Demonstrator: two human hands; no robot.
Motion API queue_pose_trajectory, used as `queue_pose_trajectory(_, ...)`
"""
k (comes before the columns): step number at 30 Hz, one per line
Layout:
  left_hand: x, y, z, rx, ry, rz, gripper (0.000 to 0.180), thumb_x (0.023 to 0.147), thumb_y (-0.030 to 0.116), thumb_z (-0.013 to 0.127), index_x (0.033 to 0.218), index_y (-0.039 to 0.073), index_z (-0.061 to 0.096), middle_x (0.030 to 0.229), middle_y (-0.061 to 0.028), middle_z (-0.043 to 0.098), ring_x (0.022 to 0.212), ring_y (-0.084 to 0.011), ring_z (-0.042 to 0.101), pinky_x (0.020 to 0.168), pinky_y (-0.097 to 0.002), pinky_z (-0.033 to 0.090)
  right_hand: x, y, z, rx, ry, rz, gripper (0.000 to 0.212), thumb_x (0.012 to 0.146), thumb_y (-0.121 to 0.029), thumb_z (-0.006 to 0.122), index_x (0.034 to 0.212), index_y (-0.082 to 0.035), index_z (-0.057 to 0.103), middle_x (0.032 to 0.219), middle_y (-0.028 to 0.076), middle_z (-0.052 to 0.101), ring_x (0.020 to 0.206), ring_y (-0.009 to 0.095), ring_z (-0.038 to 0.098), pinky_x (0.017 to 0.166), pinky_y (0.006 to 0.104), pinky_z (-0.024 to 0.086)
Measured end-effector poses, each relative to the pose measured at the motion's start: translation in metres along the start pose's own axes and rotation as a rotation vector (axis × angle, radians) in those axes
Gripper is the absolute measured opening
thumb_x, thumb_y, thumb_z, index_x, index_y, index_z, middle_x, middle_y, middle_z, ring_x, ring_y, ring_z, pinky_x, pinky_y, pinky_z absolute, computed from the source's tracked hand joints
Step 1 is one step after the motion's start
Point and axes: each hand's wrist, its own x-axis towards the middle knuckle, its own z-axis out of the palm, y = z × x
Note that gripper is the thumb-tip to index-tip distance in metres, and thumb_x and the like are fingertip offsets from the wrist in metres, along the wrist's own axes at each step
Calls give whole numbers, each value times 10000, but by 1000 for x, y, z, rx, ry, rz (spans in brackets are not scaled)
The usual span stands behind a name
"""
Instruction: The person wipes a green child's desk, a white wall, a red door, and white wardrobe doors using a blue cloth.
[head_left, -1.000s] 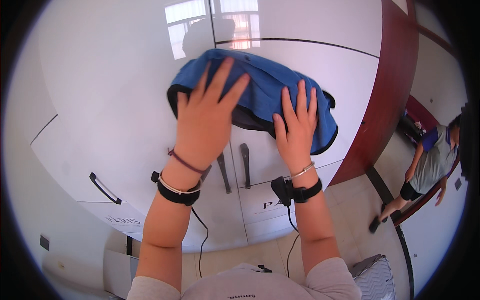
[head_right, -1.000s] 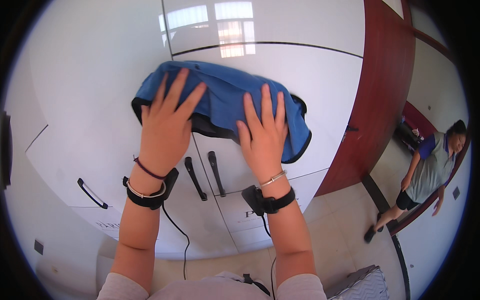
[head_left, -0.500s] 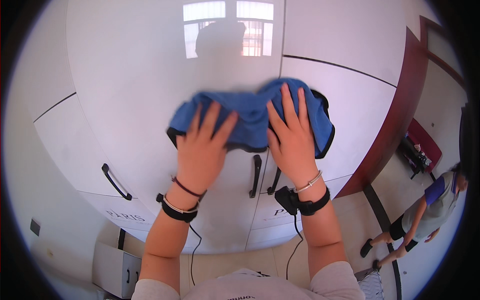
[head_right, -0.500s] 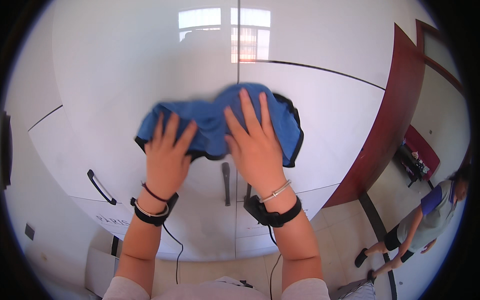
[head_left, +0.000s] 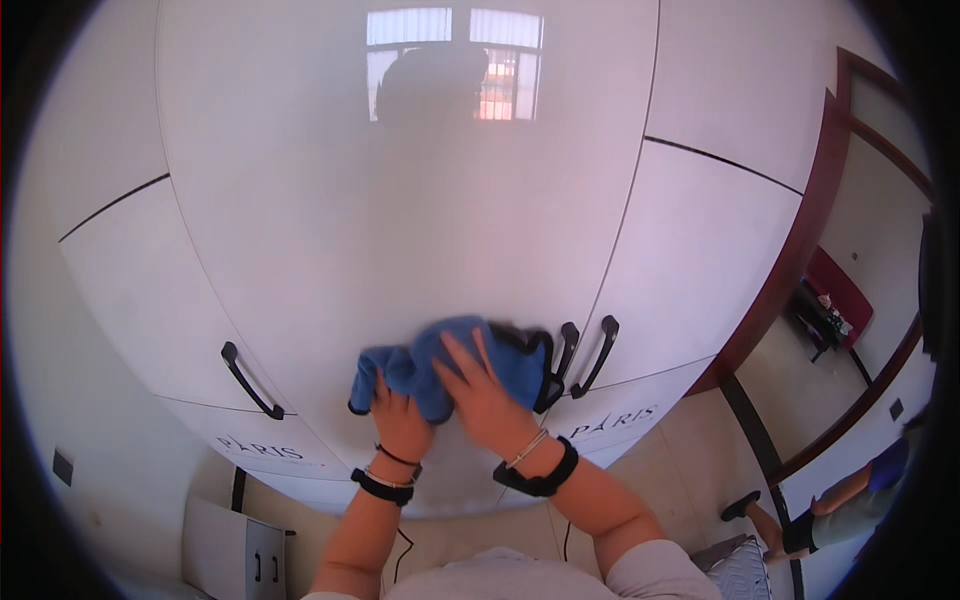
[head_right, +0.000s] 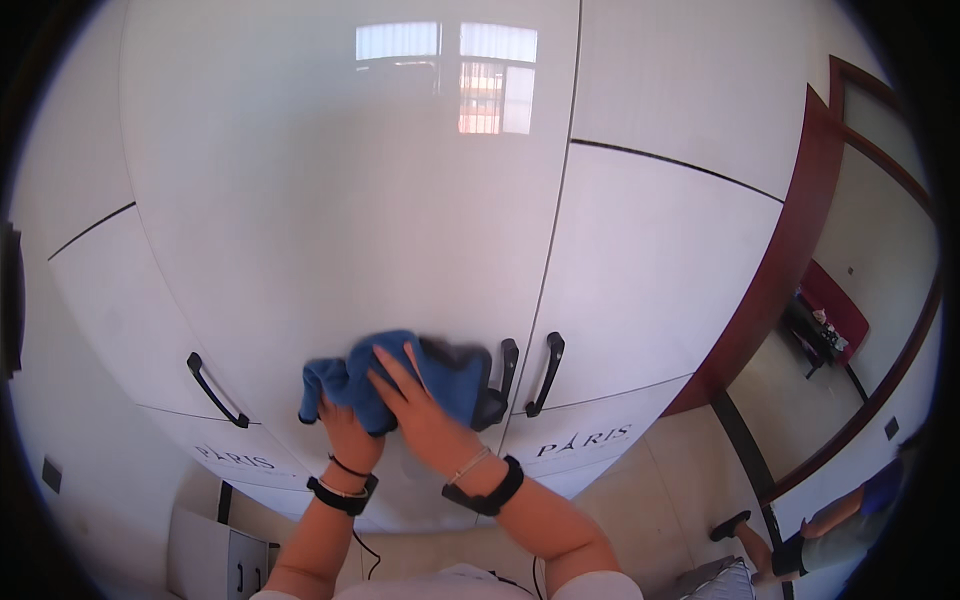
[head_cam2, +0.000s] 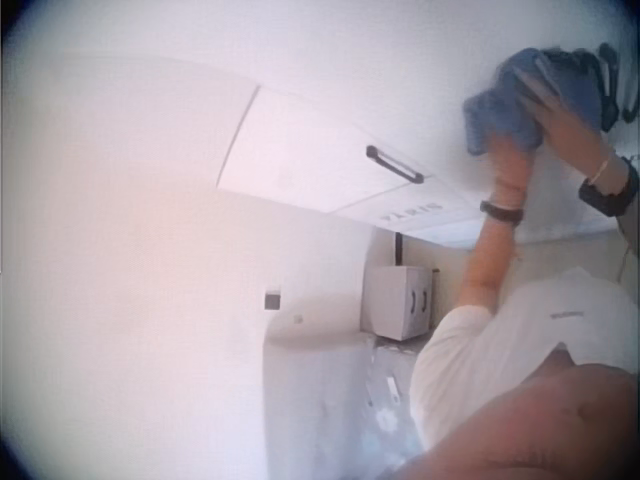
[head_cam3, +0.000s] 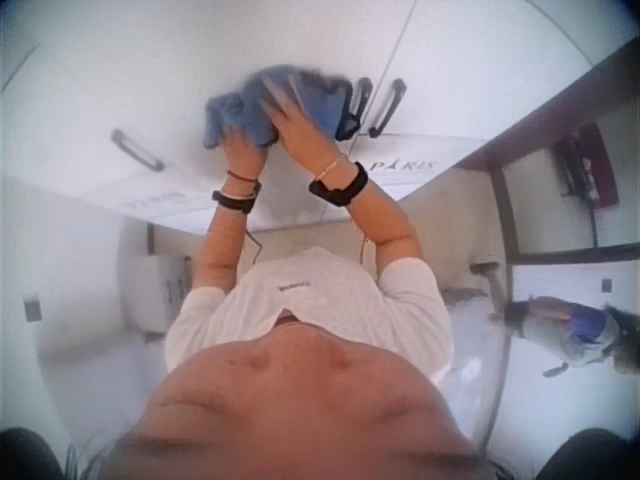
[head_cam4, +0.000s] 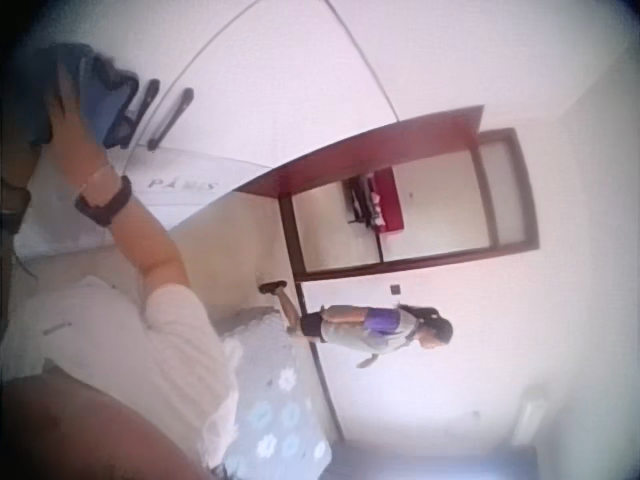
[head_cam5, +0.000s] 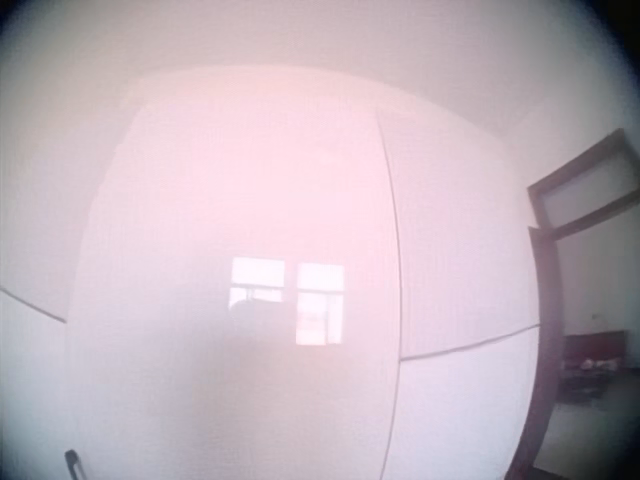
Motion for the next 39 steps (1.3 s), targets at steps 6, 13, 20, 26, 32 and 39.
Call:
queue_pose_trajectory(6,82,8,-19,-45,227,147,480,756,49,476,1229,-18,434,1299,-178,418,1212,-461,342,968,-541,238,64,15,-65,27,344,-27,429,763,51,519,1182,-40,526,1404,150,298,1290,437,229,1035,439,277)
queue_pose_trajectory(13,81,23,-13,-92,121,238,361,736,25,484,1090,-34,529,1213,-194,483,1129,-497,418,871,-471,418,26,12,-47,-189,214,172,361,754,-4,552,1114,-25,562,1389,132,333,1274,424,286,885,366,448)
queue_pose_trajectory(20,-31,-58,-16,129,9,162,325,683,130,594,1005,98,613,1154,-124,544,1080,-376,484,915,-515,371,-36,-16,72,7,96,91,328,711,38,561,1039,33,562,1302,247,373,1213,495,314,1020,500,295)
queue_pose_trajectory(26,37,-111,-112,449,140,-66,438,720,53,560,1152,1,517,1280,-188,429,1241,-457,311,967,-524,260,81,-82,66,110,174,-102,474,749,59,482,1211,-45,510,1369,108,376,1252,379,337,1016,443,287)
queue_pose_trajectory(32,7,-125,-112,-294,343,-408,306,830,74,550,1122,-4,501,1179,-167,478,1113,-316,453,937,-399,336,100,-122,118,223,231,-197,454,755,33,489,1201,-48,525,1361,94,400,1233,332,384,992,417,319)
queue_pose_trajectory(39,-72,-137,-90,-371,272,-493,306,803,-22,539,1102,-19,471,1049,-109,554,959,-217,558,831,-300,438,28,-133,183,344,99,-123,422,752,62,500,1162,-27,536,1377,137,367,1228,372,380,1011,489,272)
